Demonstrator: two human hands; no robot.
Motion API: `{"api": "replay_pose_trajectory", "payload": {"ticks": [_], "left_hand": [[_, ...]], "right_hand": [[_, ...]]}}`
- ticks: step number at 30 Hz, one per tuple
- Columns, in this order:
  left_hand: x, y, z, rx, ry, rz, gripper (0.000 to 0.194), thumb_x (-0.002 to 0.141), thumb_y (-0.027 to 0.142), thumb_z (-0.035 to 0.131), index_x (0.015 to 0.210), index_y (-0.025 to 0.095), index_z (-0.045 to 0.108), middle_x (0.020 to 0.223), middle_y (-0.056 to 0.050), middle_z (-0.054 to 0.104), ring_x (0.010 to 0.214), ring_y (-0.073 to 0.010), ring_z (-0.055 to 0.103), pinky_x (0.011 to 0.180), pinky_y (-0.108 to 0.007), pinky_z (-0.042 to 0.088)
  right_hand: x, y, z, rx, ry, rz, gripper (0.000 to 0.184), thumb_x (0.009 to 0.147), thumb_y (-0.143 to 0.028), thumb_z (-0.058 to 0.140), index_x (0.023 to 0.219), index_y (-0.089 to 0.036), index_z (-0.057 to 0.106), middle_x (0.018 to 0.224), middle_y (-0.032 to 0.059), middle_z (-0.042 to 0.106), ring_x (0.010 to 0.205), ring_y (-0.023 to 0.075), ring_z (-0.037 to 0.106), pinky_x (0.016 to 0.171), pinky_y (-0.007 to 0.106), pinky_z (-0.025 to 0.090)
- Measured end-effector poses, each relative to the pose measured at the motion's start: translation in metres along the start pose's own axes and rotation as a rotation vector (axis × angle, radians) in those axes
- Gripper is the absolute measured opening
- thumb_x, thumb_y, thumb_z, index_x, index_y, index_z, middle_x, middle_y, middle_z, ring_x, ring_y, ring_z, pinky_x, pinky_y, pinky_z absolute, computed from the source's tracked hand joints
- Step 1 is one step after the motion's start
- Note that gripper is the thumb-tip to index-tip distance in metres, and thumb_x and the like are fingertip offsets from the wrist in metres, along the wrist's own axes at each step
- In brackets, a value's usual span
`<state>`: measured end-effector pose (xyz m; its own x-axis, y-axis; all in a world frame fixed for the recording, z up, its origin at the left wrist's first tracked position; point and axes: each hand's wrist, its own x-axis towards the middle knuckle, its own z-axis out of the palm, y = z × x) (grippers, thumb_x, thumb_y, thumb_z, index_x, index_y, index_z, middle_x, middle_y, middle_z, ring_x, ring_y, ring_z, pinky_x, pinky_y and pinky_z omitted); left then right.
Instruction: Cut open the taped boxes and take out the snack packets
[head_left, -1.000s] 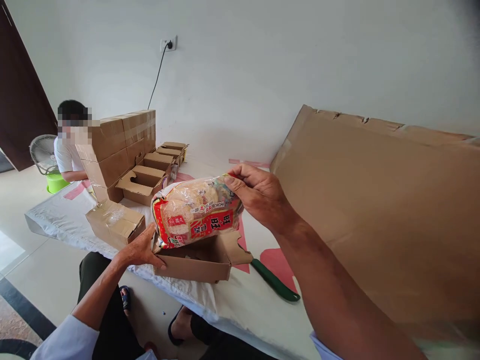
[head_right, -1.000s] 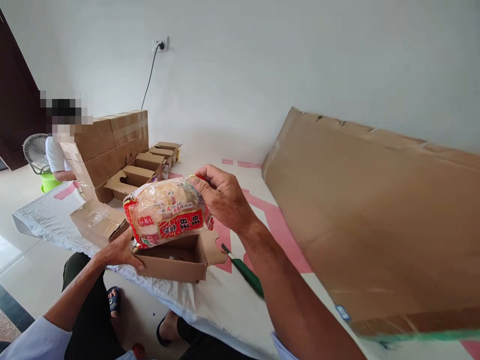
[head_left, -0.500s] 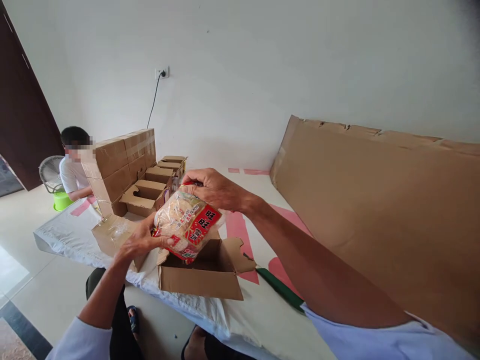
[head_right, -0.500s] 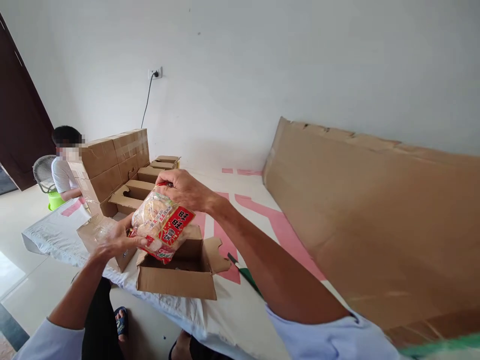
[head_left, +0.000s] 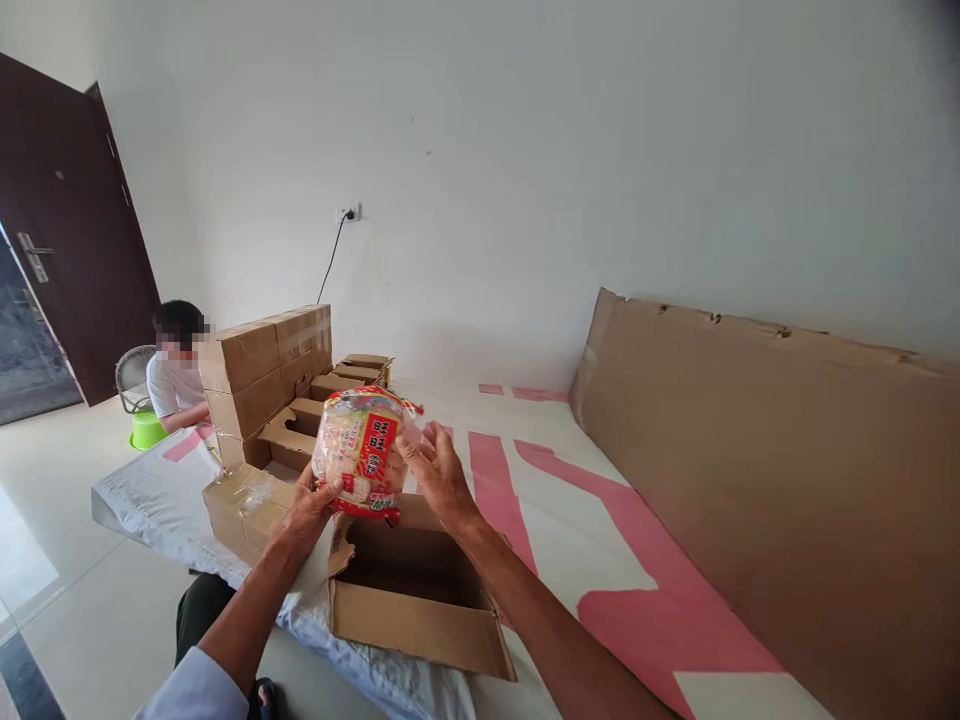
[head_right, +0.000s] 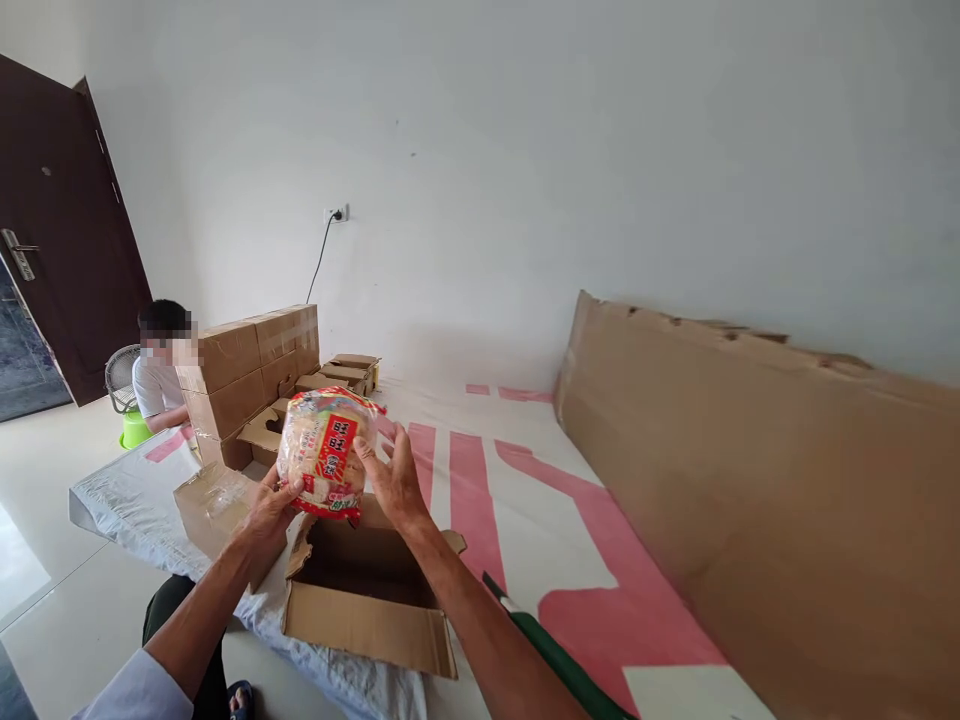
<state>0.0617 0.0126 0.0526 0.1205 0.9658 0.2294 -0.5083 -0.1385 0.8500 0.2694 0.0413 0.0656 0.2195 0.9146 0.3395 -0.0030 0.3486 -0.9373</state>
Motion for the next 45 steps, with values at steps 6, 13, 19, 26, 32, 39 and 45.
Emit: {"api": "replay_pose_trajectory", "payload": {"ticks": [6,13,19,26,32,39,45], "left_hand": [[0.009,0.006,-0.004,-0.009,-0.078,-0.020,0.075,0.067,0.042,0.099,0.133,0.022,0.069,0.122,-0.012,0.080,0.106,-0.0297,0.079,0.088,-0.036,0.063],[0.022,0.005,-0.027,0.214,-0.105,-0.134,0.061,0.061,0.043,0.102,0.108,0.013,0.077,0.112,-0.016,0.082,0.088,-0.0270,0.080,0.072,-0.030,0.061],[0.024,-0.002,-0.032,0.260,-0.075,-0.163,0.067,0.056,0.048,0.104,0.108,0.015,0.079,0.107,-0.012,0.082,0.078,-0.0197,0.077,0.063,-0.024,0.059],[0.026,-0.003,-0.031,0.290,-0.053,-0.167,0.066,0.057,0.048,0.104,0.110,0.016,0.080,0.108,-0.012,0.081,0.079,-0.0205,0.076,0.063,-0.026,0.060],[0.028,-0.006,-0.032,0.296,-0.043,-0.182,0.068,0.055,0.048,0.105,0.109,0.015,0.079,0.109,-0.012,0.081,0.079,-0.0203,0.076,0.062,-0.025,0.058],[0.029,-0.009,-0.032,0.272,-0.017,-0.199,0.067,0.052,0.046,0.106,0.105,0.016,0.078,0.113,-0.012,0.081,0.077,-0.0186,0.076,0.060,-0.023,0.058],[0.031,-0.014,-0.036,0.271,0.004,-0.202,0.063,0.054,0.042,0.106,0.105,0.016,0.078,0.102,-0.010,0.081,0.075,-0.0183,0.075,0.061,-0.023,0.057]], "right_hand": [[-0.004,0.017,-0.003,0.201,-0.348,0.156,0.065,0.066,-0.079,0.086,0.094,-0.022,0.072,0.098,0.0083,0.078,0.092,0.0287,0.072,0.083,0.042,0.060],[-0.002,0.030,-0.007,0.216,-0.290,0.139,0.066,0.059,-0.080,0.090,0.082,-0.022,0.068,0.086,0.0033,0.075,0.082,0.0226,0.067,0.080,0.037,0.055],[-0.002,0.036,-0.007,0.201,-0.285,0.124,0.063,0.061,-0.080,0.089,0.082,-0.023,0.069,0.091,0.0046,0.077,0.087,0.0253,0.069,0.084,0.039,0.056],[0.000,0.042,-0.011,0.178,-0.282,0.107,0.063,0.064,-0.079,0.087,0.076,-0.023,0.063,0.078,0.0004,0.069,0.078,0.0202,0.061,0.076,0.034,0.051],[0.000,0.044,-0.013,0.171,-0.278,0.107,0.065,0.063,-0.081,0.085,0.074,-0.022,0.061,0.073,-0.0022,0.063,0.073,0.0171,0.055,0.071,0.031,0.047],[0.000,0.046,-0.012,0.182,-0.286,0.127,0.063,0.063,-0.080,0.085,0.077,-0.023,0.063,0.075,-0.0014,0.066,0.075,0.0183,0.059,0.073,0.033,0.049],[0.000,0.047,-0.011,0.190,-0.290,0.143,0.058,0.065,-0.075,0.086,0.081,-0.023,0.069,0.084,0.0020,0.073,0.084,0.0223,0.067,0.079,0.035,0.053]]}}
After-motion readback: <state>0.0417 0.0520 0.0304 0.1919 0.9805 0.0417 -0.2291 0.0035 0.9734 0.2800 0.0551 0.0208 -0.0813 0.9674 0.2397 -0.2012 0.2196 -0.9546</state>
